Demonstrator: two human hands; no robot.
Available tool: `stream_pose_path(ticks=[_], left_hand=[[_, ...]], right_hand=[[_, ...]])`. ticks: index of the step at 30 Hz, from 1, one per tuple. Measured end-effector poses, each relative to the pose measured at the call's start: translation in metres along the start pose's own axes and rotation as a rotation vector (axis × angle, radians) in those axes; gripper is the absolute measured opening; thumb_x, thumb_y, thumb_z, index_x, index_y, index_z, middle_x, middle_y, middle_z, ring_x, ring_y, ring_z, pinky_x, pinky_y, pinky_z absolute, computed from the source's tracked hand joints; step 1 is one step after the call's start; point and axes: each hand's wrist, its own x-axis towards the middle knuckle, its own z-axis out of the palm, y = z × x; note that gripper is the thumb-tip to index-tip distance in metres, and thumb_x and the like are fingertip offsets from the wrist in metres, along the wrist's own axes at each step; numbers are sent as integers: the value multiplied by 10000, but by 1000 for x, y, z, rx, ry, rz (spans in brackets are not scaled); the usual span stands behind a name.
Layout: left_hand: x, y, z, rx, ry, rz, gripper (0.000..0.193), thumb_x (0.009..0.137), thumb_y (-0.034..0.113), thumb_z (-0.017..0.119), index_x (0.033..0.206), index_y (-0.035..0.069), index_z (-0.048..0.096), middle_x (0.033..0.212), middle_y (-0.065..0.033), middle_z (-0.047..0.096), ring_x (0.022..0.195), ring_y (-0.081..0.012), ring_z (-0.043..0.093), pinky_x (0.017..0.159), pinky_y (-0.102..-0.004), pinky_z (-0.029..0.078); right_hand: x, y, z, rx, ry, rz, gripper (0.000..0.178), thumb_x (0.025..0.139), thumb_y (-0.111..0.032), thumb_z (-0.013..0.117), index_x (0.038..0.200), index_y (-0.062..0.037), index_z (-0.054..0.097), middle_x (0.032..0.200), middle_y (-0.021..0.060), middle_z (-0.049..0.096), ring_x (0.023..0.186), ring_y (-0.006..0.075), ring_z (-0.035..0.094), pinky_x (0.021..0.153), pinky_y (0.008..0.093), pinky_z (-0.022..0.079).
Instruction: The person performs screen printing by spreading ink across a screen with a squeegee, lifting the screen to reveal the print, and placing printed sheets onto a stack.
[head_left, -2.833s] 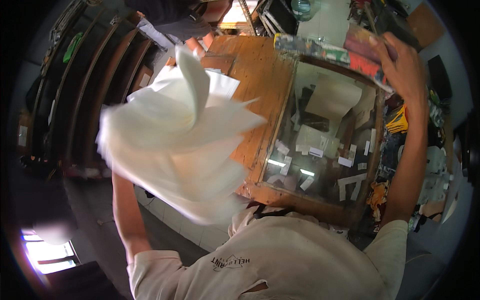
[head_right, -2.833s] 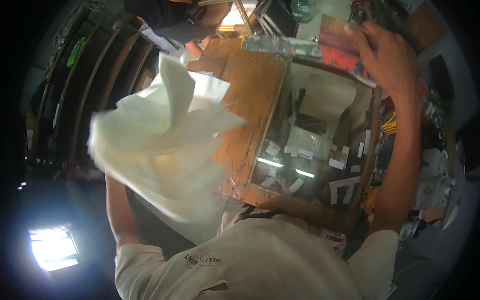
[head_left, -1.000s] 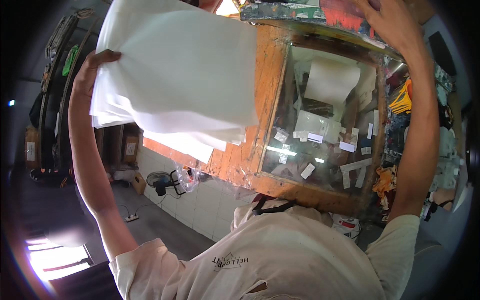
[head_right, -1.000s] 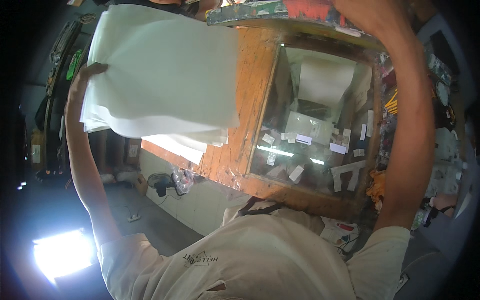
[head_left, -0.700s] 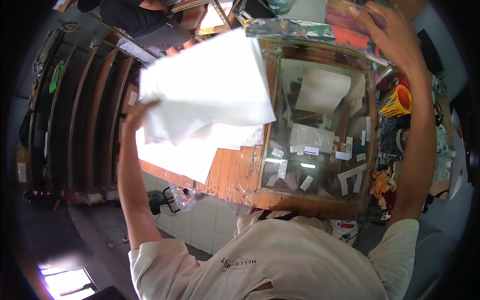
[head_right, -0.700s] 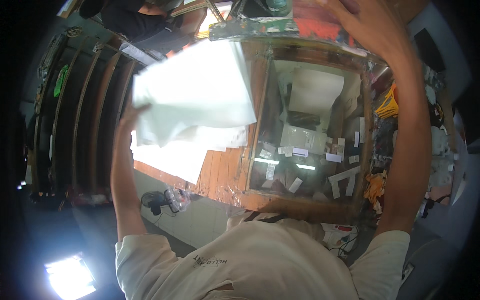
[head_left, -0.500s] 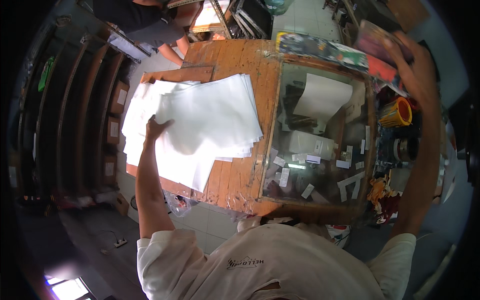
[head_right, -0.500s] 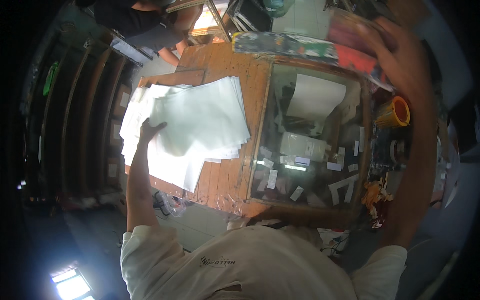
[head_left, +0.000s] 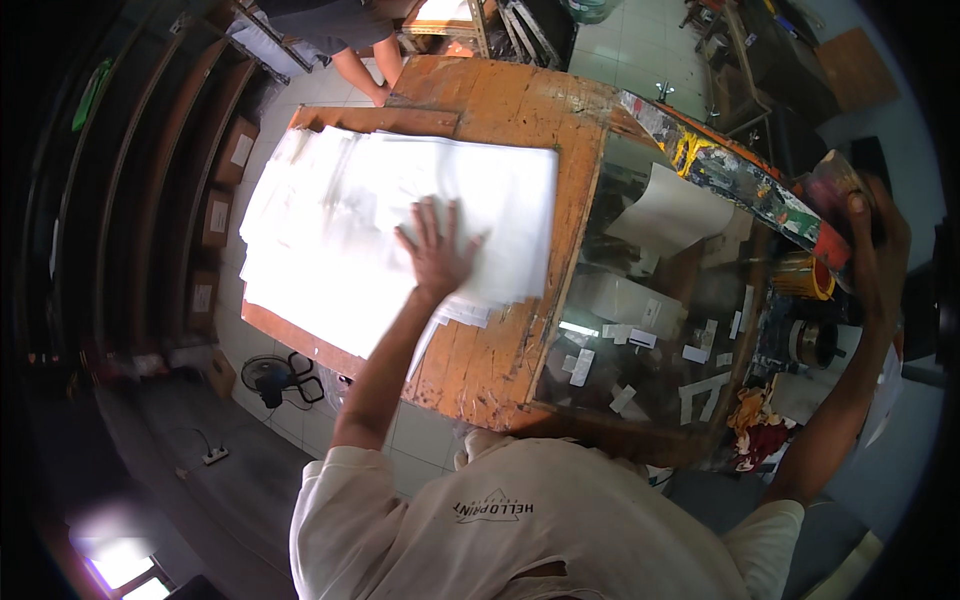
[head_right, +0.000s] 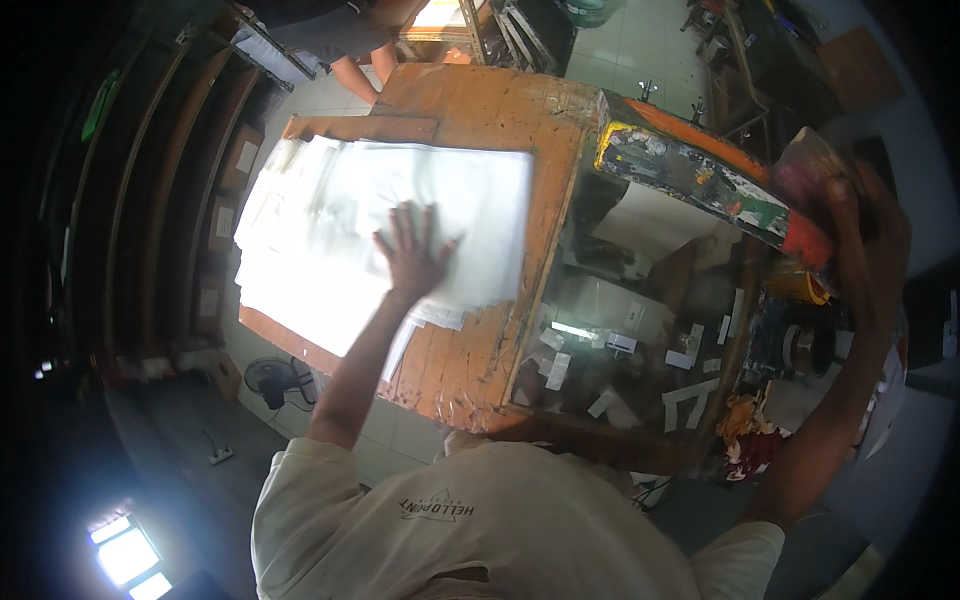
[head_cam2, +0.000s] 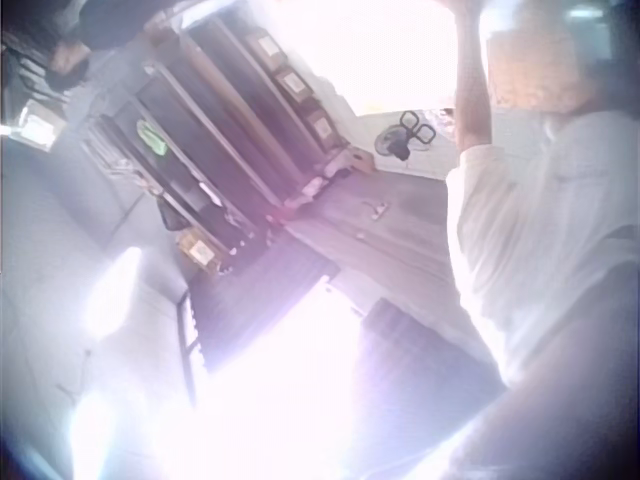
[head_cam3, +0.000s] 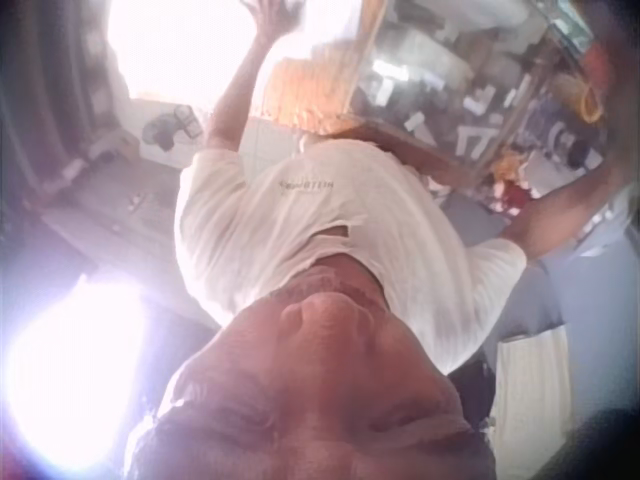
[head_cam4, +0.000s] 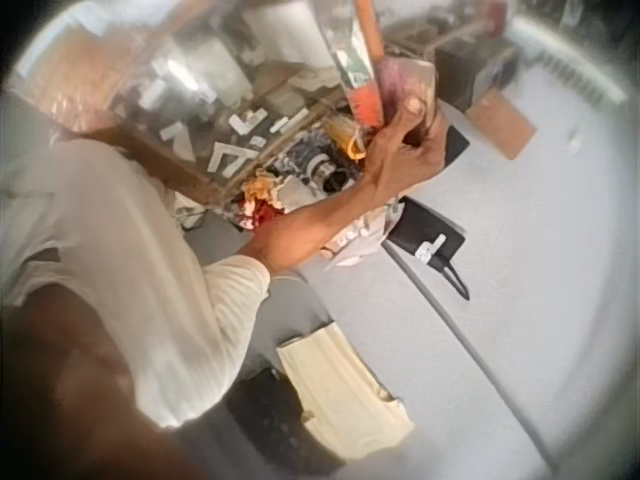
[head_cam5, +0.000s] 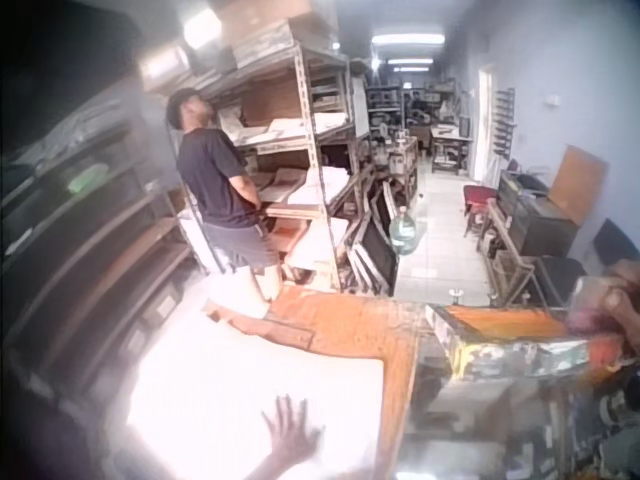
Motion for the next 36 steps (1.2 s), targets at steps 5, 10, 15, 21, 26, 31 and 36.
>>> stream_pose_path(ticks=[5,10,15,21,26,31,36], left_hand=[[-22,57,-4,-137,38,13,709,1003,463,535,1552,67,326,1634,-276,175,1539,-437,86,1143,-736,85],[-71,84,-20,-375,68,119,621,963,409,636,1403,-3,486,1610,-305,217,1528,-452,130,1170,-691,109],[-91,136,-19,-490,-4,246,439,908,341,718,1217,52,599,1546,-278,349,1483,-456,250,1169,-665,194],[-65,158,-24,-716,148,149,227,880,256,750,995,65,706,1387,-252,557,1405,-478,393,1162,-667,205],[-81,216,-17,-332,-49,208,491,967,441,608,1362,149,598,1529,-266,412,1505,-475,199,1151,-736,67],[-88,293,26,-322,-19,354,583,1003,439,527,1512,165,449,1618,-261,247,1514,-506,110,1127,-767,81],[-83,373,29,-390,-51,530,551,1015,364,527,1508,131,451,1608,-271,248,1494,-538,137,1130,-751,136]], right_hand=[[-10,4,-1,18,16,26,626,957,-435,678,1322,67,600,1202,214,686,1129,246,640,991,355,484],[-11,-19,9,-47,46,30,584,948,-490,664,1292,-18,650,1026,157,718,772,172,666,716,320,525],[-8,-25,11,-36,77,-46,631,919,-579,649,1254,-46,670,834,114,710,526,172,603,573,319,503],[-3,-34,0,-131,43,-72,611,908,-622,621,1175,-80,708,836,145,714,691,246,680,732,359,520],[2,-66,-15,-257,81,-57,443,948,-452,635,827,-31,695,571,84,648,534,271,654,664,413,539],[12,-53,-18,-132,-72,-110,498,994,-450,582,769,-17,680,587,34,657,471,142,558,588,381,534],[8,-35,-36,33,-109,-212,454,1024,-391,561,745,-51,670,559,3,620,434,48,424,534,252,502]])
